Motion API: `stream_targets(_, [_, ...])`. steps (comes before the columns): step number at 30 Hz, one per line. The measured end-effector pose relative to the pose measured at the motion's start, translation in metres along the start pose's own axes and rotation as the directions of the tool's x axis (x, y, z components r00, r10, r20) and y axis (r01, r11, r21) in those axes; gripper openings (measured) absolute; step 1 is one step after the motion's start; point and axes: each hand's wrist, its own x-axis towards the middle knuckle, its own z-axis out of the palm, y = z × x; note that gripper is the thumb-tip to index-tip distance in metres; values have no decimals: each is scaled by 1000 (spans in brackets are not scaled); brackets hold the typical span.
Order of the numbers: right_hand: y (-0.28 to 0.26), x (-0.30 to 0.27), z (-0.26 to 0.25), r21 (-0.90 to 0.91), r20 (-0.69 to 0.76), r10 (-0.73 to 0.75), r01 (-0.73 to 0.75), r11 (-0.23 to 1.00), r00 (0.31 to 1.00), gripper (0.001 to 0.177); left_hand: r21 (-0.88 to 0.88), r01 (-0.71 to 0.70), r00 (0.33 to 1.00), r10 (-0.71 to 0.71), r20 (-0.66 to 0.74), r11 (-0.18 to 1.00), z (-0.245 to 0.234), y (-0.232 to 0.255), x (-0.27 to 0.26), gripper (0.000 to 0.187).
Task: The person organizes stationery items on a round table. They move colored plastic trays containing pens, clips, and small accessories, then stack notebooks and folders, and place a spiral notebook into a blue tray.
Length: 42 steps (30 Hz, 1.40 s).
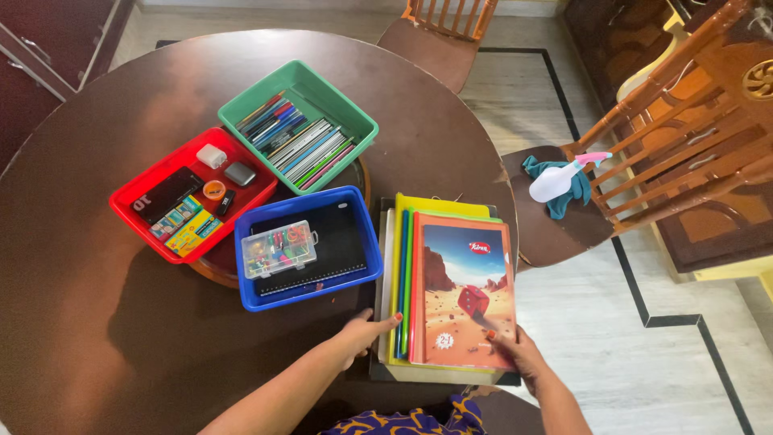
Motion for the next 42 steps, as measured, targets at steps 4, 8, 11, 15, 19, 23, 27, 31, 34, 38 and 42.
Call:
stream_targets(4, [56,-22,19,86,-91,-78,86,993,993,67,22,-180,983,180,-23,983,6,-27,25,120])
stream_targets(8, [69,-36,43,201,-210,-87,130,971,974,59,182,-185,961,217,-174,966,9,-18,-3,80])
stream_targets(11, [54,-39,58,166,-280,-90,141,976,956,54,208,-213,931,263,-252,955,8,-5,-23,77])
stream_targets(15, [29,-43,68,175,-286,-37,90,980,957,52,179,-269,916,309,-258,947,-3,-3,-26,88])
stream_targets(19, [21,-47,67,-52,-325,-106,94,994,940,55,383,-280,890,387,-240,880,5,-8,-35,108])
stream_targets(23, [26,-43,64,-470,-342,-240,56,881,909,70,588,-316,836,512,-198,744,17,-14,-57,110])
stream_targets(27, [8,-49,55,-748,-270,-207,-69,660,940,85,760,-369,755,650,-89,534,17,-15,-77,118])
stream_targets(31, [-36,-63,50,-872,-163,-85,-103,479,983,82,856,-400,679,733,38,326,15,-20,-84,110])
stream_targets(34, [-80,-71,49,-942,-194,10,-189,279,981,81,888,-438,226,940,256,-137,9,-34,-79,68])
stream_targets(38, [-129,-72,48,-957,-259,-203,-223,185,944,77,779,-456,71,855,514,-431,10,-48,-69,47])
stream_targets(42, [-168,-18,53,-956,-63,-293,26,293,954,62,716,-493,62,801,596,-494,16,-57,-63,42])
